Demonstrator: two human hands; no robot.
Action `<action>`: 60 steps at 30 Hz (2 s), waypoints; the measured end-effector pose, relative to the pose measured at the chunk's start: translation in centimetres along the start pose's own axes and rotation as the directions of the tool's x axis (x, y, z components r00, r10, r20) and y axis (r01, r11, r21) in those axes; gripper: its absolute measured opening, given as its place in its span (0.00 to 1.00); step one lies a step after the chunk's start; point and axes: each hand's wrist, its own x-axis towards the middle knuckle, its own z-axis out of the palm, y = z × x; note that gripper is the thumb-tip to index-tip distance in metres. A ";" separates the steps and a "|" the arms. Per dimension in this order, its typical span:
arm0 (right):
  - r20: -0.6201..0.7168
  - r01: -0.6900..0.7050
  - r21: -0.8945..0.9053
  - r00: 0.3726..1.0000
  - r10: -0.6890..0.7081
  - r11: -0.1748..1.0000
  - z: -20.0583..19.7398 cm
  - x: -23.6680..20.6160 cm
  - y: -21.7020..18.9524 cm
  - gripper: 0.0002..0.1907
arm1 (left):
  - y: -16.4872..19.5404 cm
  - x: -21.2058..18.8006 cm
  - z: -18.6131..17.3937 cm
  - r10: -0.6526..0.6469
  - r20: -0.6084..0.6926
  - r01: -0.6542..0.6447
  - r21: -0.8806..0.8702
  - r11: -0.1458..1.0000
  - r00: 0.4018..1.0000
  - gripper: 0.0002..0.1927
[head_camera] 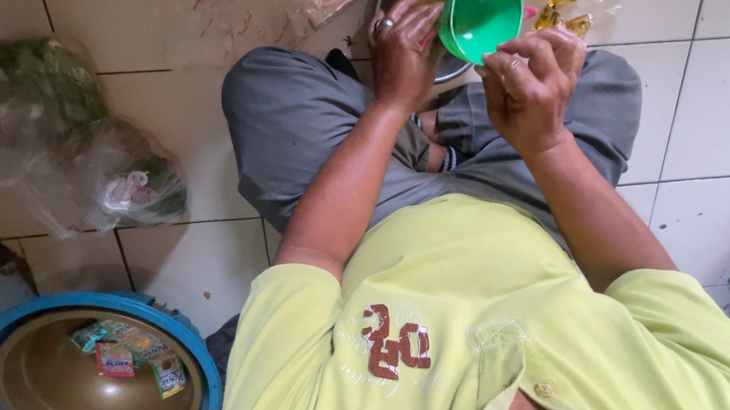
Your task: The person sits on the floor and repeatedly scoops a yellow liquid from a metal pot into small clear plastic wrappers using a pink ladle. They then fold and seal each wrapper individually.
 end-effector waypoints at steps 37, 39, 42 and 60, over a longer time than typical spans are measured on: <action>0.219 -0.478 0.461 0.878 0.426 0.748 9.0 -0.2 5.4 0.16 | -0.6 0.1 -2.0 -0.134 0.168 0.213 -0.661 0.719 0.977 0.19; 0.361 -0.582 0.615 0.807 0.467 0.532 6.7 0.1 5.3 0.13 | 0.4 -0.1 -2.4 -0.034 0.226 0.174 -0.634 0.753 0.973 0.25; 0.549 -0.605 0.588 0.786 0.285 0.537 4.0 1.2 6.2 0.11 | 1.3 0.0 -2.4 0.054 0.330 0.207 -0.703 0.681 0.942 0.27; 0.505 -0.408 0.859 0.774 0.381 -0.309 -0.1 1.4 3.5 0.07 | 2.1 -0.1 -3.7 0.024 0.061 -0.006 -0.280 0.960 0.998 0.06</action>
